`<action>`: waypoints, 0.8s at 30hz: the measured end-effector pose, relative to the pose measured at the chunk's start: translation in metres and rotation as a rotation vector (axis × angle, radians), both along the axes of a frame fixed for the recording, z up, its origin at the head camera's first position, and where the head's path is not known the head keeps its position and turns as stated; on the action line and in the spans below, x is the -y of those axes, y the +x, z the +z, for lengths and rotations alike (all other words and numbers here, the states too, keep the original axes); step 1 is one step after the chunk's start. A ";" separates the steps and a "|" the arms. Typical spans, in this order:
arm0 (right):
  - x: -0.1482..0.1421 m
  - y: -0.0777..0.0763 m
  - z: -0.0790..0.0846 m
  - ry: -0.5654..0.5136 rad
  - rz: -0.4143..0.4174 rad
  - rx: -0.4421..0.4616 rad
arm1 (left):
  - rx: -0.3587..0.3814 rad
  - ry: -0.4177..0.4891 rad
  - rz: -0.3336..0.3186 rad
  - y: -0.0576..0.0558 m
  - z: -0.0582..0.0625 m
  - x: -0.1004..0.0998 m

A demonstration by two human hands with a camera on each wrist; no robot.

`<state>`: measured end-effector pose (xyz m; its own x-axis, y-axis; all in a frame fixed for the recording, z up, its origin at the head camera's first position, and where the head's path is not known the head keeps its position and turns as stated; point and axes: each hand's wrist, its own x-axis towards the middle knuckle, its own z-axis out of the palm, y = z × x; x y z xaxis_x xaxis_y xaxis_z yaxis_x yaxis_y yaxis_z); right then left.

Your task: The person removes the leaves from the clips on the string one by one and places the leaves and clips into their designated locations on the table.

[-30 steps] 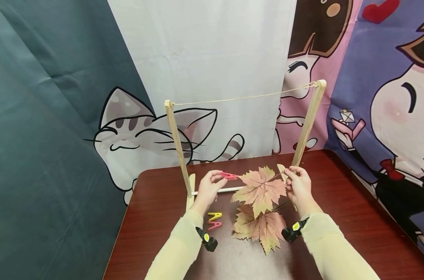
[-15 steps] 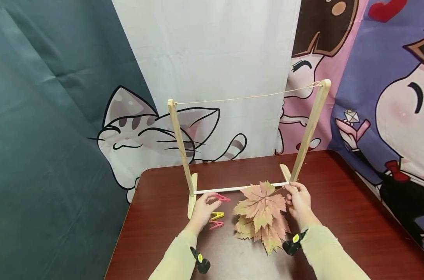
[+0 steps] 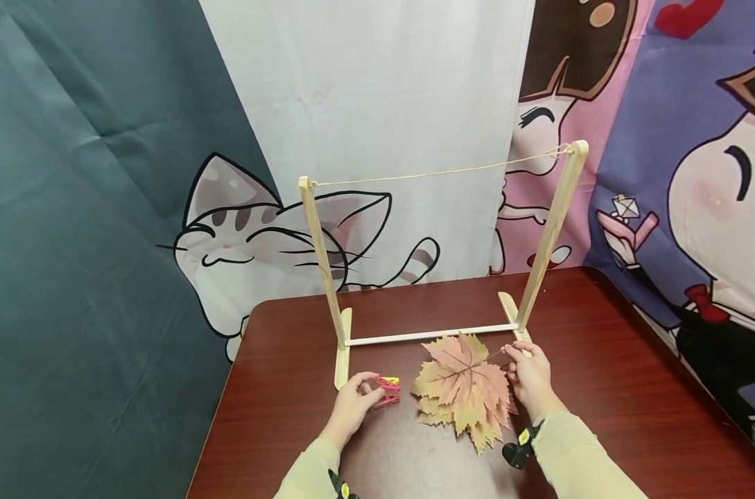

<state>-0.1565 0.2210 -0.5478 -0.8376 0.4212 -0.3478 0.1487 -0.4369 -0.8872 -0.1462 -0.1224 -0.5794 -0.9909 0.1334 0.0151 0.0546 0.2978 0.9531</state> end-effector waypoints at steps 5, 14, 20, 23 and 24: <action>-0.001 0.004 -0.007 0.049 0.000 0.032 | 0.017 -0.049 -0.009 0.004 -0.008 0.007; -0.001 0.006 -0.014 0.083 0.010 0.074 | 0.020 -0.082 0.000 0.008 -0.018 0.021; -0.002 0.005 -0.014 0.112 0.026 0.083 | -0.030 -0.128 -0.007 0.015 -0.023 0.028; -0.003 0.005 -0.014 0.122 0.051 0.093 | -0.056 -0.230 -0.009 0.019 -0.026 0.033; -0.004 0.005 -0.014 0.127 0.063 0.099 | -0.061 -0.269 -0.007 0.021 -0.027 0.034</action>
